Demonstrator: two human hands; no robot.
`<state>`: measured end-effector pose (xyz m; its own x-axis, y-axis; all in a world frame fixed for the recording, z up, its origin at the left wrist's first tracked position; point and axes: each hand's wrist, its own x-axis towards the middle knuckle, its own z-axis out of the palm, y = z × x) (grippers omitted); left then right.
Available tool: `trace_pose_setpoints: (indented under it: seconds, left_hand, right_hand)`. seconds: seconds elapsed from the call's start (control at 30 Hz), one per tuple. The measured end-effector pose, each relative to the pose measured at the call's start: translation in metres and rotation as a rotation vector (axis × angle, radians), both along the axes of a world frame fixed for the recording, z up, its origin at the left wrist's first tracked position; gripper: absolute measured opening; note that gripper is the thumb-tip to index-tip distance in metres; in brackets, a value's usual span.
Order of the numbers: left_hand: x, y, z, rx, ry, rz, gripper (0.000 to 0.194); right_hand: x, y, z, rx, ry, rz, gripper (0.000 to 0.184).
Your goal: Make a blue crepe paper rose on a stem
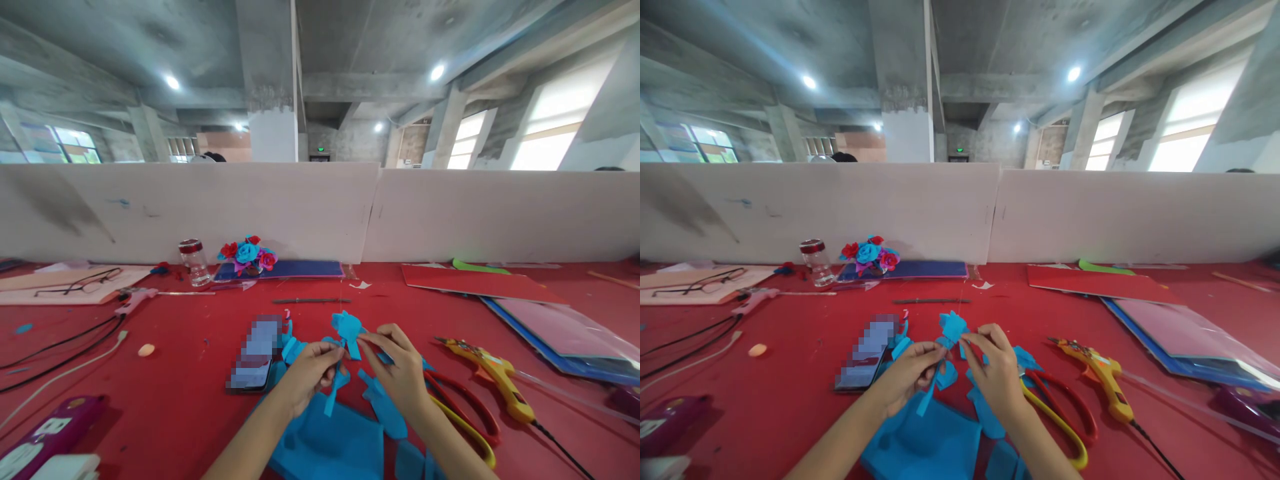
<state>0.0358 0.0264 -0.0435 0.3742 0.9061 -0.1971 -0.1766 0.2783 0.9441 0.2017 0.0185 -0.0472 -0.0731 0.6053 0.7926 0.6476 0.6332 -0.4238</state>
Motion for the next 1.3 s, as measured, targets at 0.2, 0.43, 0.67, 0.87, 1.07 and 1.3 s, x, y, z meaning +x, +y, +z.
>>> trace_pose_setpoints:
  seconds: [0.2, 0.43, 0.67, 0.87, 1.07, 1.3]
  left_hand:
    - [0.0019, -0.0006, 0.0003, 0.027, 0.002, 0.008, 0.026]
    - [0.003, -0.0036, 0.0067, 0.004, 0.033, 0.018, 0.027]
    - [0.003, -0.0035, 0.0068, -0.009, 0.0, 0.037, 0.026]
    - [0.0029, -0.0032, 0.0046, -0.005, -0.005, 0.024, 0.026]
    - [0.0034, -0.003, 0.0033, 0.031, 0.009, 0.012, 0.026]
    - [0.0032, -0.0024, 0.0018, 0.085, 0.048, 0.016, 0.025]
  right_hand:
    - [-0.0016, 0.0016, -0.0045, -0.012, 0.005, 0.022, 0.015]
    - [-0.001, 0.0055, -0.0079, -0.003, -0.037, 0.054, 0.021]
    - [-0.002, 0.0044, -0.0056, -0.017, -0.041, 0.046, 0.02]
    - [-0.0033, 0.0037, -0.0042, -0.045, -0.025, 0.032, 0.021]
    - [-0.0041, 0.0022, -0.002, -0.036, -0.023, 0.035, 0.02]
    - [-0.0042, 0.0002, -0.0022, -0.026, -0.025, 0.042, 0.018]
